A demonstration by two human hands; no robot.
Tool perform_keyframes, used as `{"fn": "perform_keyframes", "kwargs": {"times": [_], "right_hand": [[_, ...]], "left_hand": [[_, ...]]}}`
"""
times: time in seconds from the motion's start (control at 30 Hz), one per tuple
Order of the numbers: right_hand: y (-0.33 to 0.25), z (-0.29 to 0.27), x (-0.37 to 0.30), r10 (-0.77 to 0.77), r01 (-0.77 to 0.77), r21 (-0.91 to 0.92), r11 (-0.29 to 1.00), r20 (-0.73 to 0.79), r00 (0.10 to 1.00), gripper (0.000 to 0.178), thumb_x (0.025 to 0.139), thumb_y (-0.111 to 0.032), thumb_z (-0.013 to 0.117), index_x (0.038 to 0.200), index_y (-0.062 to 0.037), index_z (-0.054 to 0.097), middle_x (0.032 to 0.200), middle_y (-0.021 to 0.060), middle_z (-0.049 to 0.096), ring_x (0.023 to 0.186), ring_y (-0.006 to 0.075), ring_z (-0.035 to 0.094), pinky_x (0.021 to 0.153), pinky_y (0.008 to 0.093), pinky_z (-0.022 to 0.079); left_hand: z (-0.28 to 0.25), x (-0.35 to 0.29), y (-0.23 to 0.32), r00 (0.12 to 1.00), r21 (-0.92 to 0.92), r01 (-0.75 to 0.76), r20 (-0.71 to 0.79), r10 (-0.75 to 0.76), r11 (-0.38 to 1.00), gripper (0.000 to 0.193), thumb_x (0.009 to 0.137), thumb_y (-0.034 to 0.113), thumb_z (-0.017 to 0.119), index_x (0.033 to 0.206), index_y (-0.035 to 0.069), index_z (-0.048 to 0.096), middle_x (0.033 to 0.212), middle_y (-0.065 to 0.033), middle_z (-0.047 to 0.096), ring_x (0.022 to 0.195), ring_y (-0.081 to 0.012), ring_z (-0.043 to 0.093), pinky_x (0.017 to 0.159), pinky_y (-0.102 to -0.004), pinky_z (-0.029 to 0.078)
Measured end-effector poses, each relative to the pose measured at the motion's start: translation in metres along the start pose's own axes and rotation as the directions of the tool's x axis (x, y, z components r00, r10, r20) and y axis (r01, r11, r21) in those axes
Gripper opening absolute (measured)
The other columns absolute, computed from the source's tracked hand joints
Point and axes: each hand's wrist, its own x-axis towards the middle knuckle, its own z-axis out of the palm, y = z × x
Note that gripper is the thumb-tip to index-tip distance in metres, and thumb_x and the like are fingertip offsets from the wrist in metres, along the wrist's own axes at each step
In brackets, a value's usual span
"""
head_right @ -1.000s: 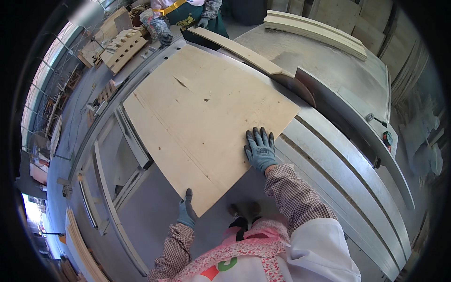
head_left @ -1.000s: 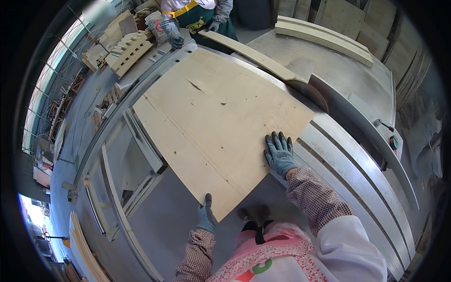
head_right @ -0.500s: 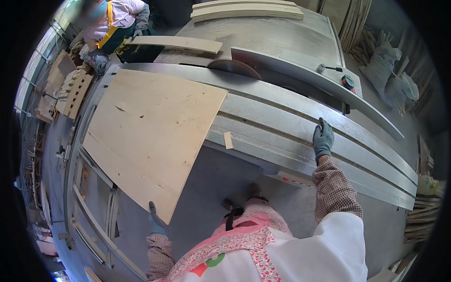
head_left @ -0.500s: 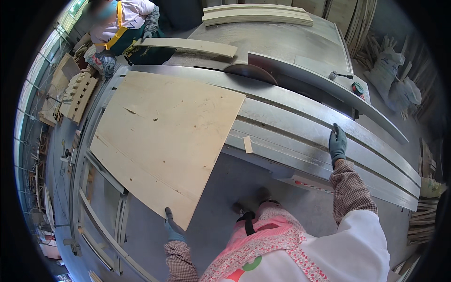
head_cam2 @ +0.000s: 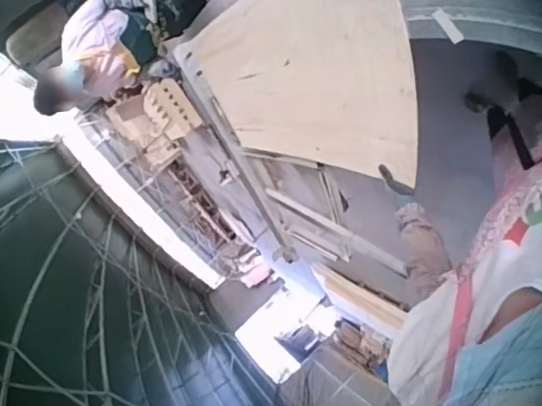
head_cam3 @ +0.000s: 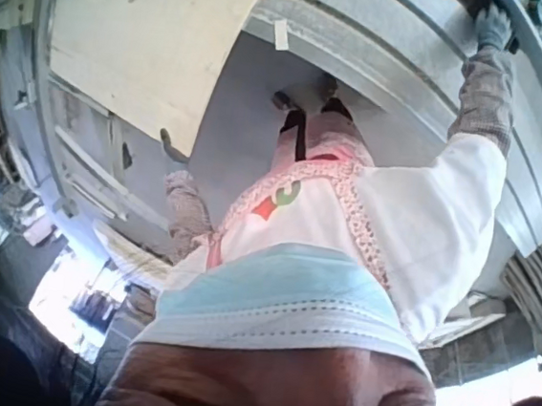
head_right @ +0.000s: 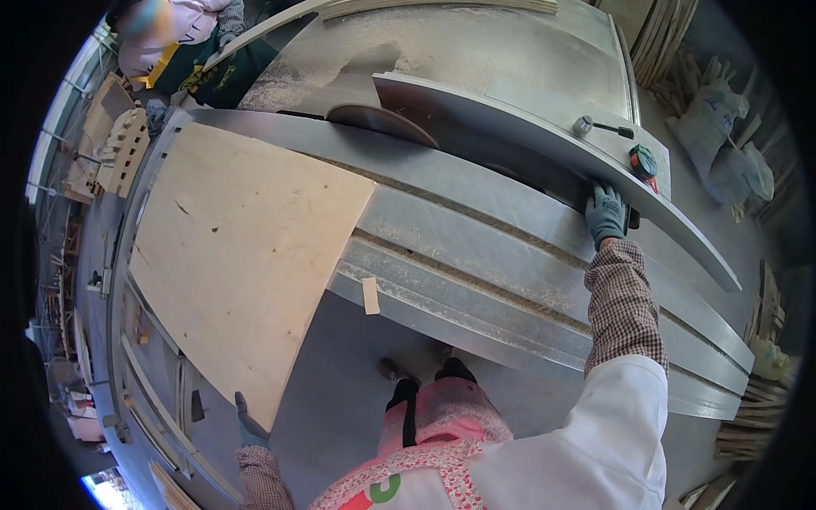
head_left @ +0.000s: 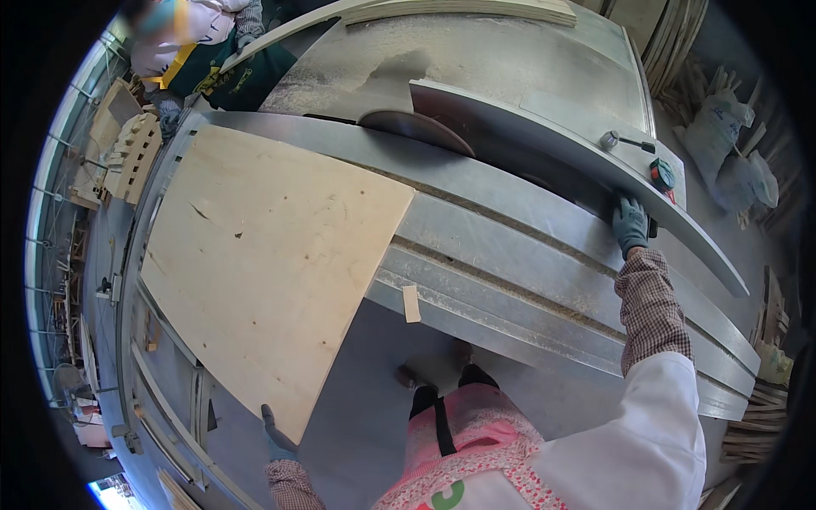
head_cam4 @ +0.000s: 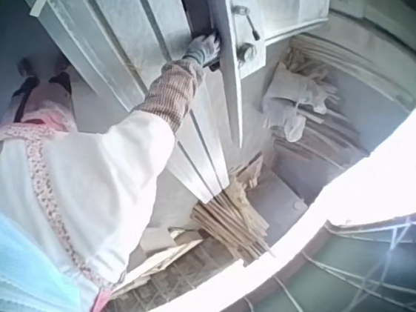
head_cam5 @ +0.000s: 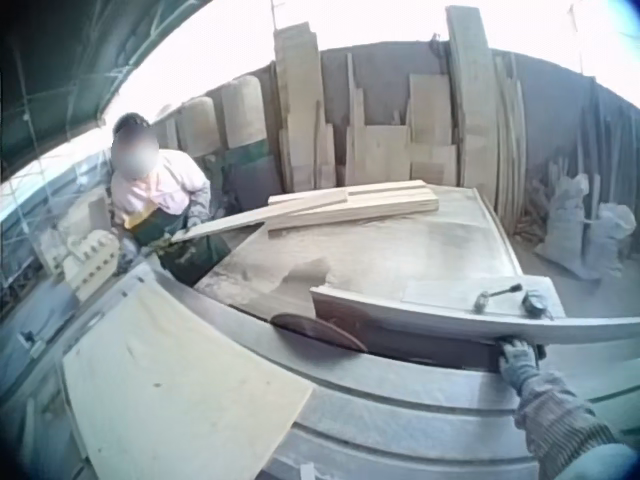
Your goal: The person positions a large wooden board on a table saw and pushes it through the blade to cut it into smaller pieces. They then remove the cut pieces and repeat the process with additional boards, stacking the finished pieces on the side.
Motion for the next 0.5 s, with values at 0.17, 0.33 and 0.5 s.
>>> {"fn": "perform_keyframes", "kwargs": {"times": [0.17,0.33,0.5], "right_hand": [[0.008,-0.019,0.003,-0.143,0.151,-0.045,0.988,0.149,0.978,0.038,0.075,-0.017,0.051,0.112,-0.0106,0.053,0.113,0.012,0.053,0.104,0.0292,0.048,0.092,0.041,0.037],[-0.029,-0.076,0.012,-0.051,0.059,-0.017,0.998,0.309,0.95,0.034,0.074,-0.018,0.052,0.108,-0.0139,0.057,0.108,0.0103,0.056,0.102,0.0285,0.051,0.091,0.0386,0.038],[-0.093,-0.04,0.018,-0.302,0.292,0.079,0.953,0.198,0.933,0.05,0.082,-0.027,0.046,0.128,-0.011,0.038,0.131,0.0145,0.038,0.122,0.0311,0.034,0.102,0.0436,0.023]], "left_hand": [[0.027,-0.022,0.013,0.997,-0.013,-0.001,-0.076,0.0,1.0,0.065,0.085,0.049,0.045,0.124,-0.003,0.037,0.12,-0.0161,0.047,0.105,-0.0286,0.051,0.089,-0.0367,0.043],[-0.02,-0.012,0.005,0.998,-0.08,-0.037,-0.049,0.033,0.996,0.06,0.088,0.044,0.044,0.121,-0.006,0.038,0.116,-0.0168,0.049,0.103,-0.028,0.052,0.087,-0.0358,0.044],[-0.006,-0.034,0.024,0.995,-0.045,-0.088,-0.062,0.085,0.995,0.057,0.088,0.041,0.045,0.12,-0.005,0.039,0.115,-0.0161,0.049,0.102,-0.0275,0.052,0.085,-0.0353,0.045]]}}
